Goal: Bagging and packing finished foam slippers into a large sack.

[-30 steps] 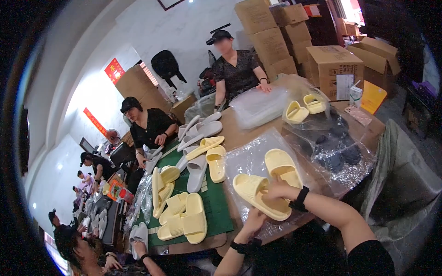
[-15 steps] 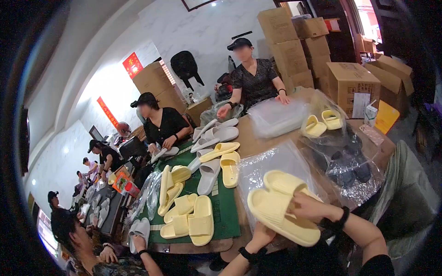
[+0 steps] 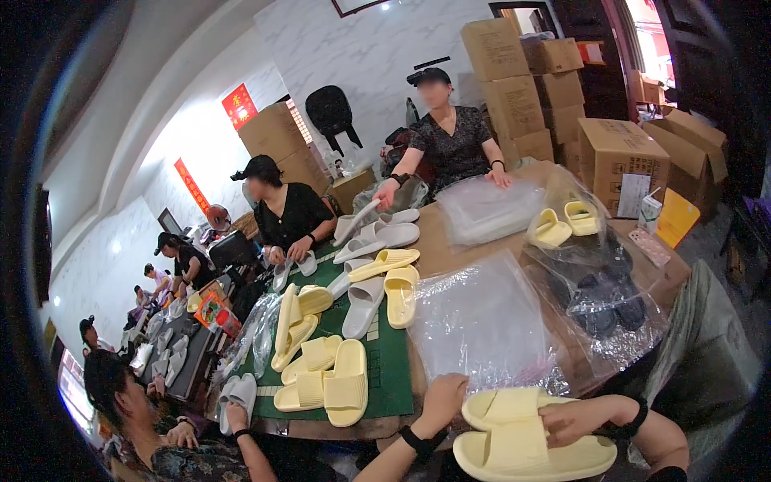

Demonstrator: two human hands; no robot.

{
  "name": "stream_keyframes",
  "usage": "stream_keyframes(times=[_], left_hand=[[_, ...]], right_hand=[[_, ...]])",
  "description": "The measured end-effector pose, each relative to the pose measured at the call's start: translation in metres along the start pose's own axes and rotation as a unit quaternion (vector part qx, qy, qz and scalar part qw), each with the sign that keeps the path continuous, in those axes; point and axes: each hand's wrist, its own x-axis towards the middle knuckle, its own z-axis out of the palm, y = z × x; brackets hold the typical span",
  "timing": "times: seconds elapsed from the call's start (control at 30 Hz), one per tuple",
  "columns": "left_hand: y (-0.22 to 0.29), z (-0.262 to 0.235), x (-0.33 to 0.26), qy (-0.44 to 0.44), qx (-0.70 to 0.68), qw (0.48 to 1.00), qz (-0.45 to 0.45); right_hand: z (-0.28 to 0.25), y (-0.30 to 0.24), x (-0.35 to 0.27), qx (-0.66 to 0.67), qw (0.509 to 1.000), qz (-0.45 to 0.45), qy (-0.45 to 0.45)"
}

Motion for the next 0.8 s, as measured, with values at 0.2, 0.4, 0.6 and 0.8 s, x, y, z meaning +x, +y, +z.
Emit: stream_keyframes(times=[0.2, 0.4, 0.6, 0.8], left_hand=[[0.030, -0.020, 0.007, 0.175, -0.042, 0.984, -0.012], [0.058, -0.019, 0.004, 0.154, -0.025, 0.988, 0.012], [0.062, -0.009, -0.002, 0.132, -0.150, 0.979, 0.026], [0.072, -0.020, -0.009, 0.091, -0.235, 0.968, 0.016]], right_hand=[[0.000, 0.016, 0.010, -0.146, 0.944, 0.148, 0.256], [0.007, 0.025, 0.031, -0.256, 0.904, 0.128, 0.318], [-0.005, 0.001, 0.060, -0.276, 0.880, 0.213, 0.323], [-0.007, 0.041, 0.085, -0.357, 0.823, 0.197, 0.395]])
